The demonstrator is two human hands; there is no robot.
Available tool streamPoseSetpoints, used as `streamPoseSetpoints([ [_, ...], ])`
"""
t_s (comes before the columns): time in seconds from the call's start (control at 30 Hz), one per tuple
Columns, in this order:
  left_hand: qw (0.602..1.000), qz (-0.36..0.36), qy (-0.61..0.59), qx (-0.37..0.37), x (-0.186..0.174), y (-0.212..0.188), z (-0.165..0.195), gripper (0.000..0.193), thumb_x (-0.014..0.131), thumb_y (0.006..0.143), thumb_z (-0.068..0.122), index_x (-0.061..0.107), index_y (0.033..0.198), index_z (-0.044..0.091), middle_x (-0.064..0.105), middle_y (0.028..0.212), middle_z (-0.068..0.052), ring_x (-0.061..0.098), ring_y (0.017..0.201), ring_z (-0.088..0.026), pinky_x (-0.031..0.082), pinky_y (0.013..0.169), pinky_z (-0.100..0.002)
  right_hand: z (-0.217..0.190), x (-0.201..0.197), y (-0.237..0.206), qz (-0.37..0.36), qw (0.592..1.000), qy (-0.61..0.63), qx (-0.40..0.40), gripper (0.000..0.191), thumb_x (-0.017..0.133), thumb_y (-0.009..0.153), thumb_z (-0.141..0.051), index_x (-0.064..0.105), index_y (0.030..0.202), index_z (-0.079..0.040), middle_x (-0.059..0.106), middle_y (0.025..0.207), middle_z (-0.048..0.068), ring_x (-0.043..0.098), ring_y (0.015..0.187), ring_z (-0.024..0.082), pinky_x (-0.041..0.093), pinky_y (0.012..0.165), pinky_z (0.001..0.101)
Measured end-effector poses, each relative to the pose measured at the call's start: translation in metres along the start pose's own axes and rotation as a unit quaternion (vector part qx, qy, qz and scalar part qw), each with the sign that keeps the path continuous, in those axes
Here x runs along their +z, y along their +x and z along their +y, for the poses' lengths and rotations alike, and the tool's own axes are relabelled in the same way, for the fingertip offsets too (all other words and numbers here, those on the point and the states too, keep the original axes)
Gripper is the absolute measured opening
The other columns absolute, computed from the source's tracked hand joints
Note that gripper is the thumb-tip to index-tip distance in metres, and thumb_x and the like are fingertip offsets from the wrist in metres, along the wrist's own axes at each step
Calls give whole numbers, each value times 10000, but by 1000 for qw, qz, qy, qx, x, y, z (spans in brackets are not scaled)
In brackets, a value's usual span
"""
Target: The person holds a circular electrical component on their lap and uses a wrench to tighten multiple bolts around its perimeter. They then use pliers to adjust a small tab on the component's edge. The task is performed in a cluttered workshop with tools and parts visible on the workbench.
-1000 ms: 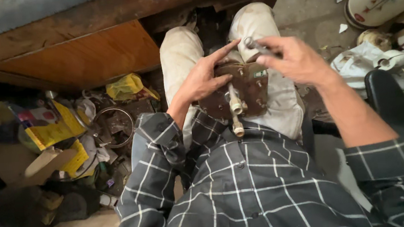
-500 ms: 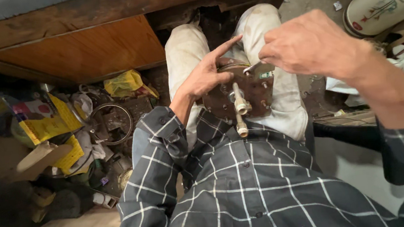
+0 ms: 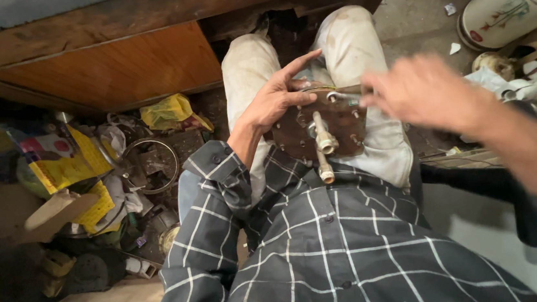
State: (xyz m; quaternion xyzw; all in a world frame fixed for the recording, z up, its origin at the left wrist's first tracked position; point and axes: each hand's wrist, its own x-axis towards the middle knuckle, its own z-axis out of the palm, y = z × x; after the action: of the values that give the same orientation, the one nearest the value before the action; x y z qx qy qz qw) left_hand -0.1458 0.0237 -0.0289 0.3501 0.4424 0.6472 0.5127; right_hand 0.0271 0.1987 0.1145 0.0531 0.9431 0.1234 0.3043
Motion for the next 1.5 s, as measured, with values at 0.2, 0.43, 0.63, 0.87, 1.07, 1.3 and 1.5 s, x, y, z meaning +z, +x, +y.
streamPoseSetpoints([
  [0.2, 1000, 13, -6, -12, 1, 1, -6, 765, 735, 918, -39, 418, 1591, 141, 734, 1100, -78, 667, 1032, -132, 532, 943, -272, -19, 81, -1, 156, 810, 566, -17, 213, 608, 976, -215, 643, 1023, -10, 780, 739, 121, 782, 675, 188, 584, 587, 330],
  [0.43, 1000, 10, -6, -6, -3, 5, -10, 749, 737, 919, -39, 439, 1584, 133, 730, 1033, -73, 649, 943, -109, 523, 875, -257, 14, 73, -3, 211, 926, 314, 10, 217, 651, 994, -333, 742, 1062, -149, 772, 748, 27, 685, 524, 165, 508, 475, 327],
  [0.63, 1000, 19, -5, -21, -3, 5, -8, 741, 745, 915, -25, 453, 1579, 125, 728, 1013, -56, 656, 934, -98, 531, 869, -253, 18, 6, -1, 374, 918, 48, -121, 159, 709, 909, -331, 757, 922, -179, 700, 702, 15, 682, 639, 212, 496, 521, 359],
  [0.87, 1000, 19, -3, -19, -1, 7, -5, 743, 753, 913, -26, 437, 1573, 103, 768, 1052, -93, 691, 954, -117, 554, 882, -266, -4, -43, 22, 325, 911, -176, -182, 111, 675, 764, -264, 715, 848, -204, 702, 805, -33, 722, 829, 179, 560, 719, 349],
  [1.07, 999, 21, -26, -7, 0, 6, -5, 783, 744, 914, -41, 401, 1601, 109, 776, 1085, -125, 704, 993, -139, 547, 913, -274, 7, -25, 10, 322, 930, -129, -119, 142, 662, 892, -315, 710, 925, -186, 667, 709, -3, 709, 718, 183, 533, 666, 357],
  [1.3, 999, 34, -14, -6, 1, 9, -8, 814, 753, 891, -54, 401, 1604, 122, 759, 1036, -119, 696, 972, -137, 542, 908, -271, -6, 52, -4, 162, 887, 430, -44, 229, 615, 949, -287, 707, 1020, -90, 783, 692, 40, 771, 607, 182, 573, 562, 347],
  [1.5, 999, 42, 11, 4, -3, 9, -13, 800, 770, 879, -52, 440, 1588, 115, 716, 1032, -72, 666, 950, -113, 539, 922, -257, 13, 62, -10, 249, 906, 337, -58, 237, 628, 953, -300, 742, 1041, -113, 773, 752, 31, 738, 618, 190, 559, 566, 350],
])
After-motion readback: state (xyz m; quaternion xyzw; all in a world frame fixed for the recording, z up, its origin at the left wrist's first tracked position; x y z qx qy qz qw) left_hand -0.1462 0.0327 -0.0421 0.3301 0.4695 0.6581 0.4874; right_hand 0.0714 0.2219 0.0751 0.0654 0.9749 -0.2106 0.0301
